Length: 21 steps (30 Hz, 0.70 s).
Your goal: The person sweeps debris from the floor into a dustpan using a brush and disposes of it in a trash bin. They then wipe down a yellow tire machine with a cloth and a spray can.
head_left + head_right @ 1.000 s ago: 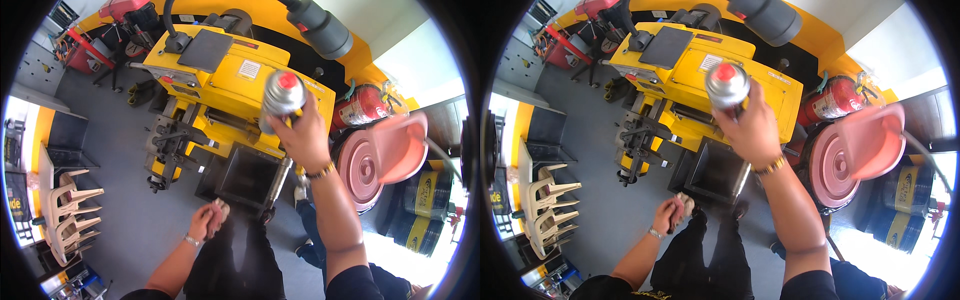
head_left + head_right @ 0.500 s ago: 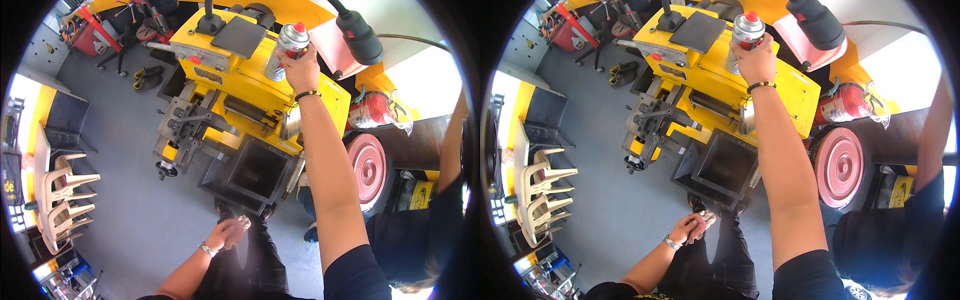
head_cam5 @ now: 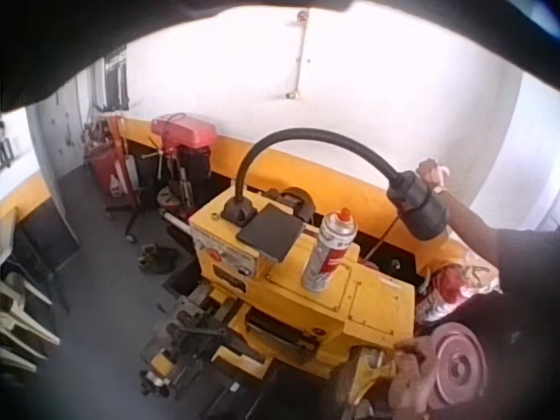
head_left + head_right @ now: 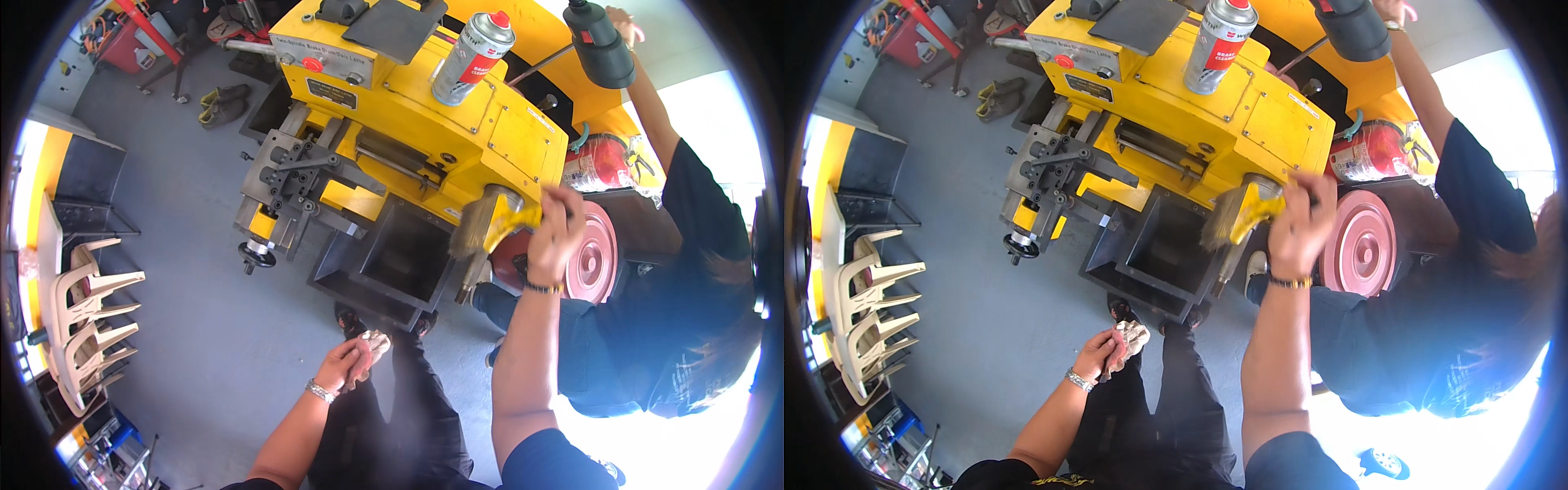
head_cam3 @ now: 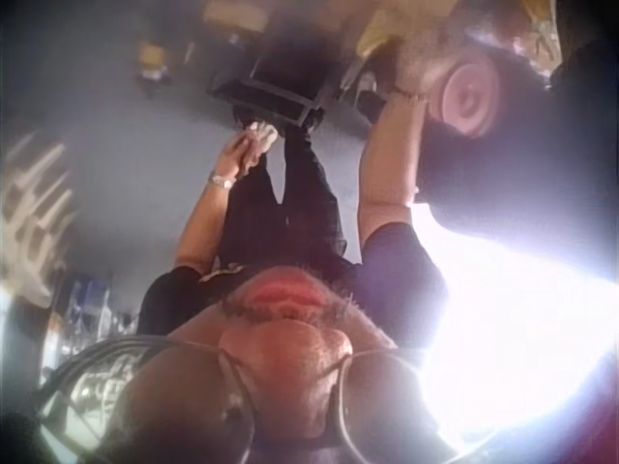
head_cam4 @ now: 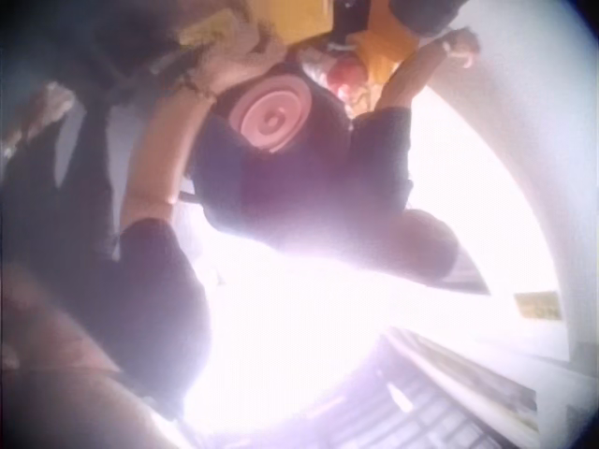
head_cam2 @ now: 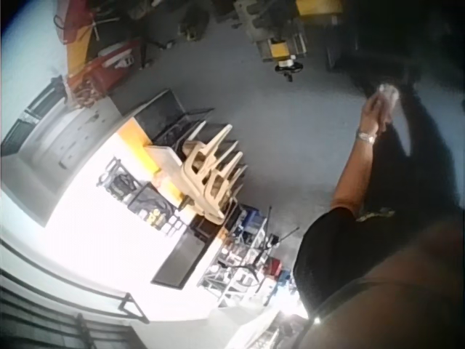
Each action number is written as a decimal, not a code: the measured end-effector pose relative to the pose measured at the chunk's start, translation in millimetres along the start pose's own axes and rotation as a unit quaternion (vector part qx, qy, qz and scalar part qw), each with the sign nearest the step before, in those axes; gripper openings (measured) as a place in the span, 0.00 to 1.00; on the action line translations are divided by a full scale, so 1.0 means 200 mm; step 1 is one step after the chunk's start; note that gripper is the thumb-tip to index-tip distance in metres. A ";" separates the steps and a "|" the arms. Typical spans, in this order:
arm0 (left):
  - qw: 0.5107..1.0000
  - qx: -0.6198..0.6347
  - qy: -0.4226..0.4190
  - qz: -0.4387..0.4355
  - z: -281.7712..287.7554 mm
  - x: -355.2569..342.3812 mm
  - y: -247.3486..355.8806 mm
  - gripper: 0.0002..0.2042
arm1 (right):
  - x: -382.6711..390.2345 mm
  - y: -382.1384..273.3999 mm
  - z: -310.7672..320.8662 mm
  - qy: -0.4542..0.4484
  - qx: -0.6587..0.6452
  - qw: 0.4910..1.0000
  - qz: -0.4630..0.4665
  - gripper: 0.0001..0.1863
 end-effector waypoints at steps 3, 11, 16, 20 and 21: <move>1.000 -0.025 0.003 0.013 0.02 0.03 -0.03 0.13 | 0.14 0.22 0.17 -0.010 0.014 0.990 -0.138 0.10; 0.998 -0.062 0.030 0.001 0.01 0.08 0.02 0.16 | 0.15 0.40 0.31 0.146 -0.203 0.935 -0.254 0.13; 0.998 -0.030 -0.023 -0.044 0.00 0.08 0.09 0.18 | 0.28 0.69 -0.01 -0.066 -0.067 0.915 -0.393 0.25; 0.993 0.112 -0.046 0.006 -0.12 0.26 0.30 0.25 | 0.68 0.22 0.22 -0.086 0.208 0.965 -0.133 0.26; 0.987 0.142 -0.070 0.029 -0.15 0.30 0.33 0.27 | 0.86 0.22 0.27 -0.141 0.158 0.956 -0.205 0.26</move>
Point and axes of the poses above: each hand's wrist, its own x-axis away from the middle knuckle, its own z-axis out of the back of the hand, y = z × x, the point moved 10 cm from there along -x, towards the middle knuckle, and after that the axes turned 6 degrees about -z, right-handed, at the moved point
